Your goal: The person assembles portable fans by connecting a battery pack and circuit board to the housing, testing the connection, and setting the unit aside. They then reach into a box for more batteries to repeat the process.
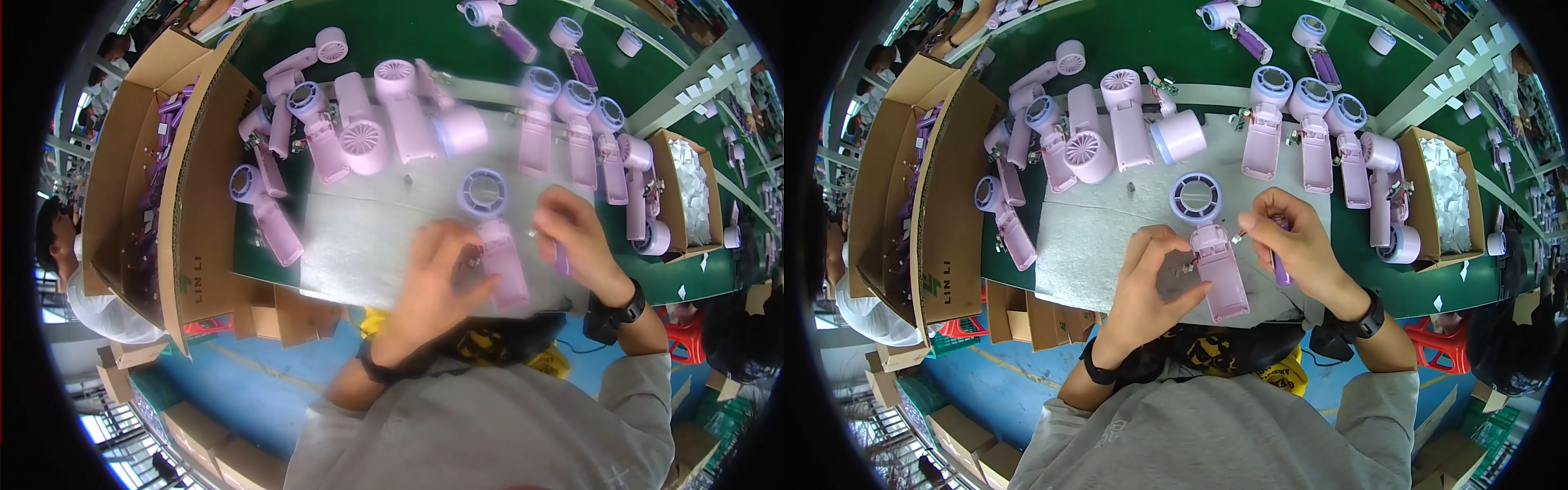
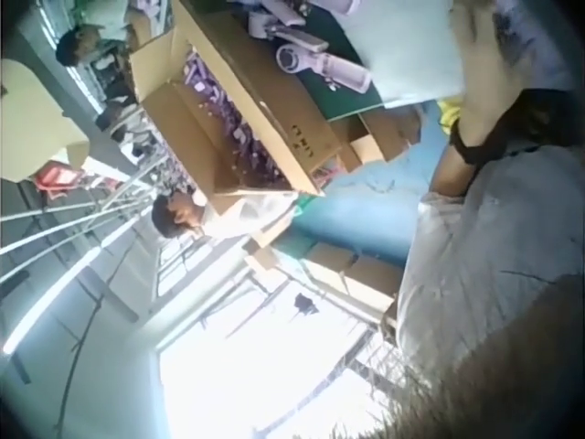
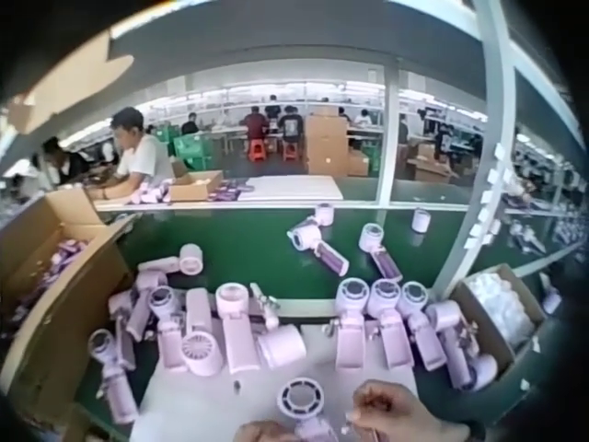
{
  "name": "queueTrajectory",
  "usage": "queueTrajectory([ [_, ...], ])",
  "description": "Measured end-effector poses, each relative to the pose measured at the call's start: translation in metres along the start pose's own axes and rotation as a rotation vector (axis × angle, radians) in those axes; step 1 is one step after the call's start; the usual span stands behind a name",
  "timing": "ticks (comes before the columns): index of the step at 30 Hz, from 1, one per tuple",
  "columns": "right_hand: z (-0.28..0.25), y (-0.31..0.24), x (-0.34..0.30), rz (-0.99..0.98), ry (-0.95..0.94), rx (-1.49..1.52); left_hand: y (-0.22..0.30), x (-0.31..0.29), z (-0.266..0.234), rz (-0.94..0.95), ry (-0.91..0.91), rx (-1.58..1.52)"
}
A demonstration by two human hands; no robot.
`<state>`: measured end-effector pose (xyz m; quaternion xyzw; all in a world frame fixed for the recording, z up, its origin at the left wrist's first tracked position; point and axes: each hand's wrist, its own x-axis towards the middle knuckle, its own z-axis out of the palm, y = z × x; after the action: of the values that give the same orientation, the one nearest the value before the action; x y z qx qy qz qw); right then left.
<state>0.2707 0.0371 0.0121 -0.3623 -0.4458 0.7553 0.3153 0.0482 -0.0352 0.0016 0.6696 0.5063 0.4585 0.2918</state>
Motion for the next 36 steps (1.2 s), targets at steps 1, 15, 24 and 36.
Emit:
queueTrajectory([
  [1,0.006,0.003,0.001,-0.106,0.046,-0.252,-0.007,-0.001,0.001,0.020,-0.048,0.058],
  [15,0.037,0.026,0.011,-0.696,-0.050,-1.070,-0.024,0.001,-0.018,-0.196,-0.287,-0.158],
  [24,0.040,0.031,0.010,-0.722,-0.109,-1.156,-0.026,-0.006,-0.016,-0.006,-0.158,-0.096],
  [36,0.035,0.023,0.015,-0.629,-0.168,-0.955,-0.008,-0.001,-0.019,-0.115,-0.229,-0.049],
])
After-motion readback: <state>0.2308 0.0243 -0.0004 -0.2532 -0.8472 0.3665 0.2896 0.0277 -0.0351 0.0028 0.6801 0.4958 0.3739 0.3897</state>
